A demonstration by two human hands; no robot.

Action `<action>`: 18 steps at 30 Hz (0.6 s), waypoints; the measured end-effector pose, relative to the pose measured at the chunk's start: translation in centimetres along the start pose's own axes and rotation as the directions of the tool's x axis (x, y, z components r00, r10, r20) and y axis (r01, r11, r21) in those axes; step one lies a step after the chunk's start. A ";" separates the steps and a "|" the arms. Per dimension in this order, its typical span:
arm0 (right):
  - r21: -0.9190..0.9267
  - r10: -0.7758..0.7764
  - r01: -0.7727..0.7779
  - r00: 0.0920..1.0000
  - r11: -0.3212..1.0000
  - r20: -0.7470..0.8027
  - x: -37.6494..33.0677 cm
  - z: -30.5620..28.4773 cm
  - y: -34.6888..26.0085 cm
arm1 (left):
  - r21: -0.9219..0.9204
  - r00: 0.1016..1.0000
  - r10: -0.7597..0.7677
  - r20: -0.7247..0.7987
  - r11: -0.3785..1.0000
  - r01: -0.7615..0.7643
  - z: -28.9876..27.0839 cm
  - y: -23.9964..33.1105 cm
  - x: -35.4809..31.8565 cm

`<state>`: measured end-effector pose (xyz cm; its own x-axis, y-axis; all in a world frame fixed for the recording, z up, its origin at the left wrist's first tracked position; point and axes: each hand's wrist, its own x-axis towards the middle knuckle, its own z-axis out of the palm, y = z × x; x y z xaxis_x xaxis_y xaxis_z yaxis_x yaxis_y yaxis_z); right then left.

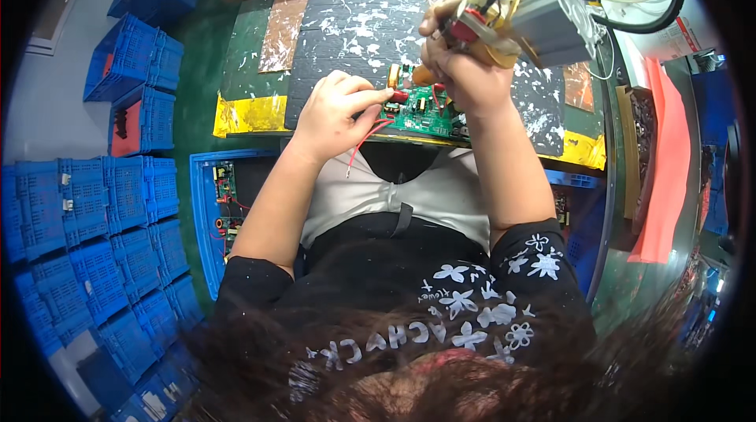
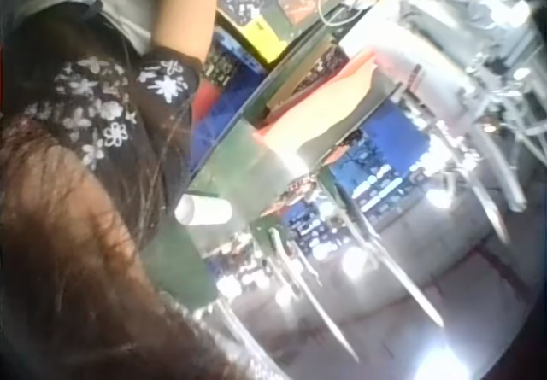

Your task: The recorder is assembling circuit boards using a power tool at a workstation.

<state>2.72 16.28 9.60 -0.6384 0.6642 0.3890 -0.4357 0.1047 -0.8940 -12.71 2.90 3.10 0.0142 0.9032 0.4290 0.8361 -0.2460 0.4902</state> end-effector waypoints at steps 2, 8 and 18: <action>0.091 0.037 -0.036 0.999 0.995 -0.013 -0.2 0.1 -0.2 | 0.013 1.000 0.002 -0.022 1.000 -0.002 0.1 0.0 0.0; 0.107 -0.077 0.074 0.997 0.992 0.025 -0.1 -0.3 0.5 | 0.016 1.000 0.027 -0.011 1.000 -0.027 -0.2 -0.1 0.2; -0.062 -0.066 0.061 0.996 0.996 -0.067 -0.1 0.3 -2.2 | -0.028 1.000 -0.021 -0.003 0.999 0.021 -0.6 0.4 0.0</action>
<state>3.53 15.76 11.60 -0.5648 0.7037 0.4310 -0.4342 0.1908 -0.8804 -12.67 2.55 3.73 -0.0049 0.9069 0.4213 0.8204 -0.2372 0.5202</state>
